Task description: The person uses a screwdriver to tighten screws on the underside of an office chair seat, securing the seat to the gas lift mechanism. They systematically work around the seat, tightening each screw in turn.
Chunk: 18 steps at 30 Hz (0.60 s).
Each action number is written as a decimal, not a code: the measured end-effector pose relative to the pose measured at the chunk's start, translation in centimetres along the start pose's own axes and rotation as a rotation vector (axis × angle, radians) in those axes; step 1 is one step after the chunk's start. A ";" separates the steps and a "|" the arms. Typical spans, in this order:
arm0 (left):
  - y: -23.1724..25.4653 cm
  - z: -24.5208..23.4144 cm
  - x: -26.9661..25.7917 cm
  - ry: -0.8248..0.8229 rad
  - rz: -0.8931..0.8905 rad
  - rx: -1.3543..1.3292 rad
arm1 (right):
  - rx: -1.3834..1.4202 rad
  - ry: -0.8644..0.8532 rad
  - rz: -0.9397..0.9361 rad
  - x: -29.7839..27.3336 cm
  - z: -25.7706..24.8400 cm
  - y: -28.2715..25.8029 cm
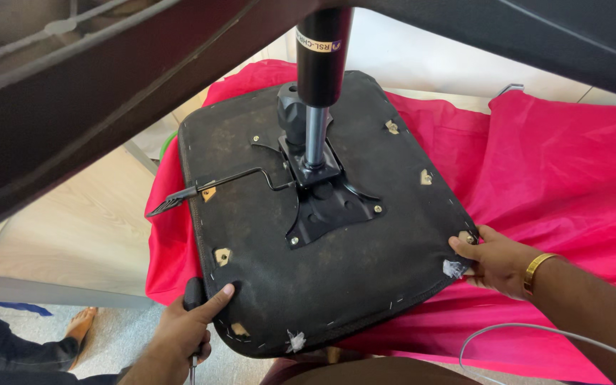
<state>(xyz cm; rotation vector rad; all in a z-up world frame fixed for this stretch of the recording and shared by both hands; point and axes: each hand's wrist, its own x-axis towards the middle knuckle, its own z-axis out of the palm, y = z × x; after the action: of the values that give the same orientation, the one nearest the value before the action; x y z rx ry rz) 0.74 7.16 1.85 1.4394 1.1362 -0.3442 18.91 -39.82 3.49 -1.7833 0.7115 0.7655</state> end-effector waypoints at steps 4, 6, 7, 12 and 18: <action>-1.0 -0.7 0.7 0.040 -0.030 -0.034 | -0.035 0.015 -0.017 0.2 -0.2 0.1; -1.2 -1.5 1.3 0.005 -0.167 -0.431 | -0.033 0.015 -0.048 0.5 -0.1 0.5; -1.2 -2.3 1.5 -0.013 -0.232 -0.634 | -0.034 0.013 -0.065 0.6 -0.1 0.6; -0.6 -6.9 0.5 -0.503 0.026 -1.543 | -0.052 0.039 -0.065 1.9 -0.7 1.5; 4.9 -4.4 -1.3 -0.451 0.302 -1.021 | -0.647 0.406 -0.411 2.4 -0.6 0.8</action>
<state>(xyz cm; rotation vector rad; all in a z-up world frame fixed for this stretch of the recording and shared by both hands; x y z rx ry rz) 2.23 11.37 6.85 0.5537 0.5461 0.1333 19.84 -40.87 1.33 -2.6161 0.3338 0.3662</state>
